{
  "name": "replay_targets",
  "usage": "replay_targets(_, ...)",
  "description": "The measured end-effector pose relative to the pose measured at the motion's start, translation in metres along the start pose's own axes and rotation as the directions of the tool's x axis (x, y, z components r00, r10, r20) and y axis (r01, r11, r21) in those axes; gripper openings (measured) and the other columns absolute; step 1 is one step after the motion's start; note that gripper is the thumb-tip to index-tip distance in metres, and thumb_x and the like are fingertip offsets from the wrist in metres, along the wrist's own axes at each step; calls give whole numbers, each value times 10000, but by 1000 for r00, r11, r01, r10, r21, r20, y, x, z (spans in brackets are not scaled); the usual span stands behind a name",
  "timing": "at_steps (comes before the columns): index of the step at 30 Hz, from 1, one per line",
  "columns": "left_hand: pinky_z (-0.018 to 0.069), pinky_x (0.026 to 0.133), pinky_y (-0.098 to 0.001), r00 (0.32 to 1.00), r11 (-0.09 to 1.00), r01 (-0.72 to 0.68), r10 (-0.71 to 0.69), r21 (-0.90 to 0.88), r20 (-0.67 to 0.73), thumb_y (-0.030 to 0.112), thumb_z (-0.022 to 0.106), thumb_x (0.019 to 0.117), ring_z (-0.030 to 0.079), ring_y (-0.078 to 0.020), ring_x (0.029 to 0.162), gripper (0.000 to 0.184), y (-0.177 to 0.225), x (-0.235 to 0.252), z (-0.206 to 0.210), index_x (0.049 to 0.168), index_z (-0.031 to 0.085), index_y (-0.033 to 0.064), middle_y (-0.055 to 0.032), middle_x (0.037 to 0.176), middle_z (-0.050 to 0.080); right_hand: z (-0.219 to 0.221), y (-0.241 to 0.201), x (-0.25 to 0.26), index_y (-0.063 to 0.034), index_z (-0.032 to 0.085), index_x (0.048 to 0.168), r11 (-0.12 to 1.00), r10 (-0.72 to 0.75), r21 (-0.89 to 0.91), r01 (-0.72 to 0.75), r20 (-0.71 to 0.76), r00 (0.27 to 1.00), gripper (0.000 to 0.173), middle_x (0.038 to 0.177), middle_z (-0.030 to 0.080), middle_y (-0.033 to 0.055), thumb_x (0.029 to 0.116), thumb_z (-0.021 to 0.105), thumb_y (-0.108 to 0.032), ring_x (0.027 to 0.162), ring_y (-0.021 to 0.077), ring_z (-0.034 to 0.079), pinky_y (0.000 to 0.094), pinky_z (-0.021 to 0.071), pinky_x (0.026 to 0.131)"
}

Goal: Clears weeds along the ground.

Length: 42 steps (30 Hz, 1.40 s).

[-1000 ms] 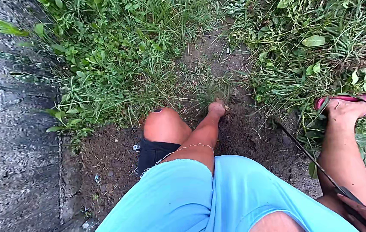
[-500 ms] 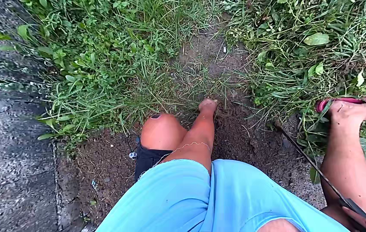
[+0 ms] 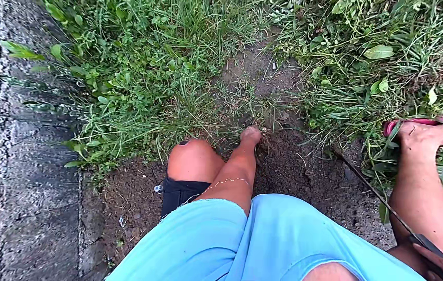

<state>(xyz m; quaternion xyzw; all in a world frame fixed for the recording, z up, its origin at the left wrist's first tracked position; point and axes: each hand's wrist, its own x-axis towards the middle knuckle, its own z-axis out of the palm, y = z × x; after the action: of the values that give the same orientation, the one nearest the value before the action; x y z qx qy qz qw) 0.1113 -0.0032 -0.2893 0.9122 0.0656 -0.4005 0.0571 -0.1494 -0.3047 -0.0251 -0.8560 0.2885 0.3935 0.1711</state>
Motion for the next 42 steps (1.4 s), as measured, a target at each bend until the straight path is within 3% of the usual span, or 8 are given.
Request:
replay_targets(12, 485, 1027, -665, 914, 925, -378, 368, -31, -173, 220, 489, 1056, 597, -428, 1294, 429, 55, -94, -92, 1447, 556, 58, -240, 1389, 619, 12, -2, -31, 32, 661, 1316, 999, 2, 42, 0, -35, 999, 461, 1300, 616, 335, 861, 736, 39, 1159, 489, 622, 548, 497, 996)
replay_targets(16, 483, 1069, -579, 679, 738, -668, 549, -98, -488, 105, 515, 1037, 622, -365, 1276, 370, 95, -168, -169, 1391, 588, 26, -210, 1334, 662, 7, -16, -49, 43, 639, 1338, 998, 25, 57, -22, -39, 999, 450, 1307, 599, 358, 893, 706, 40, 1155, 509, 615, 569, 484, 1002)
replay_targets(21, 493, 1069, -422, 162, 406, -913, 467, 48, -870, 14, 675, 882, 673, -371, 1201, 487, 103, -182, -159, 1329, 594, -163, -305, 1270, 682, -6, -37, -60, 25, 642, 1341, 1000, -2, 26, 2, -23, 1000, 450, 1274, 611, 362, 896, 711, 18, 1115, 517, 630, 577, 504, 954)
replay_targets(24, 313, 1236, -436, 728, 726, -664, 571, -181, -381, 119, 537, 1079, 439, -383, 1467, 460, 88, -178, -95, 1468, 465, -115, -292, 1521, 497, -11, -39, -51, 28, 635, 1351, 1000, 28, 12, -28, 9, 1000, 450, 1288, 604, 363, 907, 706, 15, 1132, 509, 624, 563, 500, 966)
replay_targets(26, 398, 1170, -546, 861, 842, -509, 495, -178, -120, 180, 533, 1076, 512, -414, 1397, 454, 79, -116, -22, 1456, 509, -69, -286, 1471, 547, -16, -38, -48, 20, 636, 1354, 999, 39, 11, -40, 33, 999, 451, 1286, 608, 352, 908, 704, 9, 1133, 492, 626, 547, 505, 967)
replay_targets(30, 483, 1011, -676, 923, 943, -307, 264, 124, 282, 158, 577, 1010, 598, -438, 1275, 361, 53, -41, 36, 1324, 632, -11, -260, 1358, 627, -21, -28, -37, 6, 655, 1334, 1000, -15, 13, 15, -3, 1000, 443, 1264, 629, 334, 896, 723, -5, 1116, 465, 645, 515, 519, 959)
replay_targets(38, 479, 1085, -618, 868, 865, -496, 493, -75, -52, 144, 535, 1047, 589, -425, 1315, 496, 85, -65, 11, 1527, 462, 43, -254, 1431, 589, -29, -35, -47, 1, 638, 1362, 999, 11, 41, -14, 52, 999, 455, 1303, 611, 336, 913, 706, -13, 1158, 467, 627, 516, 494, 1002)
replay_targets(42, 508, 989, -654, 923, 908, -379, 358, 176, 142, 155, 611, 1002, 614, -457, 1243, 437, 68, -66, 25, 1396, 551, -26, -282, 1358, 613, -24, -18, -42, -28, 648, 1358, 998, 20, 59, -21, 30, 999, 455, 1303, 621, 311, 908, 713, -11, 1152, 451, 637, 509, 511, 987)
